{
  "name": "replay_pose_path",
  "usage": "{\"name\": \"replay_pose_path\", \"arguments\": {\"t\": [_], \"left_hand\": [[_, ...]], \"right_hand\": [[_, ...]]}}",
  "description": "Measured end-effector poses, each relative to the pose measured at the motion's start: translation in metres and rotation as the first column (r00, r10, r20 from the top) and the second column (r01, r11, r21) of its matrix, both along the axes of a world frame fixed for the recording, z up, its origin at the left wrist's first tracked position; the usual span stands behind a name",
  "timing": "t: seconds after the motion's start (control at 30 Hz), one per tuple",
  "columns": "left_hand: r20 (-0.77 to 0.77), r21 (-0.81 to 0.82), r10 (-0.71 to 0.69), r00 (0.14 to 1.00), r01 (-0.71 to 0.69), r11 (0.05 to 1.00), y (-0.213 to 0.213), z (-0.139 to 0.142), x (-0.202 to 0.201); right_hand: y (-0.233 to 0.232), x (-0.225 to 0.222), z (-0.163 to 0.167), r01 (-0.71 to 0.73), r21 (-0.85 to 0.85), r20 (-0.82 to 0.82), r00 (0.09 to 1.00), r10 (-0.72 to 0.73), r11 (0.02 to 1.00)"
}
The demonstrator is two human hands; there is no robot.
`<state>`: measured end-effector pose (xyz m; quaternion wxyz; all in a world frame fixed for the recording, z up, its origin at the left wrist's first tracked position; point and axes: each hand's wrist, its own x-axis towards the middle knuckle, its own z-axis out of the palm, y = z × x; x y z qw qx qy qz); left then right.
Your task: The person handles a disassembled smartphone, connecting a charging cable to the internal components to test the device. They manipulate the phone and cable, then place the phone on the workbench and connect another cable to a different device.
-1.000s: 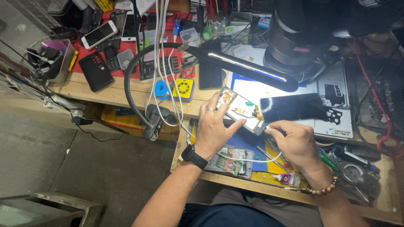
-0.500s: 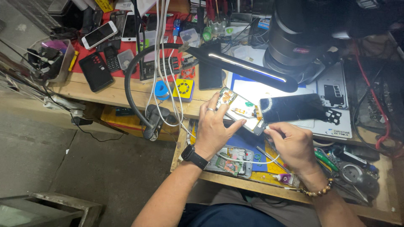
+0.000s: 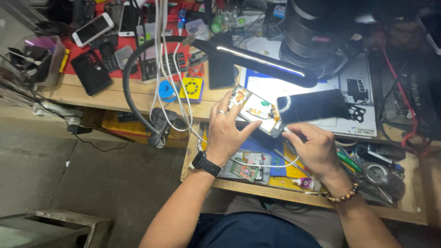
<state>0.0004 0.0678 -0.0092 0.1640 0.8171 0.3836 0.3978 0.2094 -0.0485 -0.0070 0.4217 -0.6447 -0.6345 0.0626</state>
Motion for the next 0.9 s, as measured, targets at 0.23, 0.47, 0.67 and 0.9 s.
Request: {"name": "replay_pose_path", "arguments": {"t": [0.23,0.47,0.67,0.9], "left_hand": [[0.016,0.004,0.001,1.000,-0.001,1.000,0.001,-0.004,0.000],[0.021,0.004,0.005,1.000,-0.005,1.000,0.001,-0.001,0.002],[0.023,-0.013,0.010,1.000,-0.010,1.000,0.000,0.001,0.001],[0.020,-0.022,0.008,1.000,-0.007,1.000,0.001,0.004,0.000]], "right_hand": [[-0.003,0.001,-0.004,0.048,-0.097,-0.117,0.991,-0.059,0.994],[-0.003,-0.001,-0.007,0.084,-0.102,-0.184,0.978,-0.102,0.991],[-0.005,-0.003,-0.005,0.069,-0.100,-0.178,0.980,-0.086,0.993],[-0.009,-0.005,0.004,0.067,-0.102,-0.169,0.982,-0.084,0.992]]}}
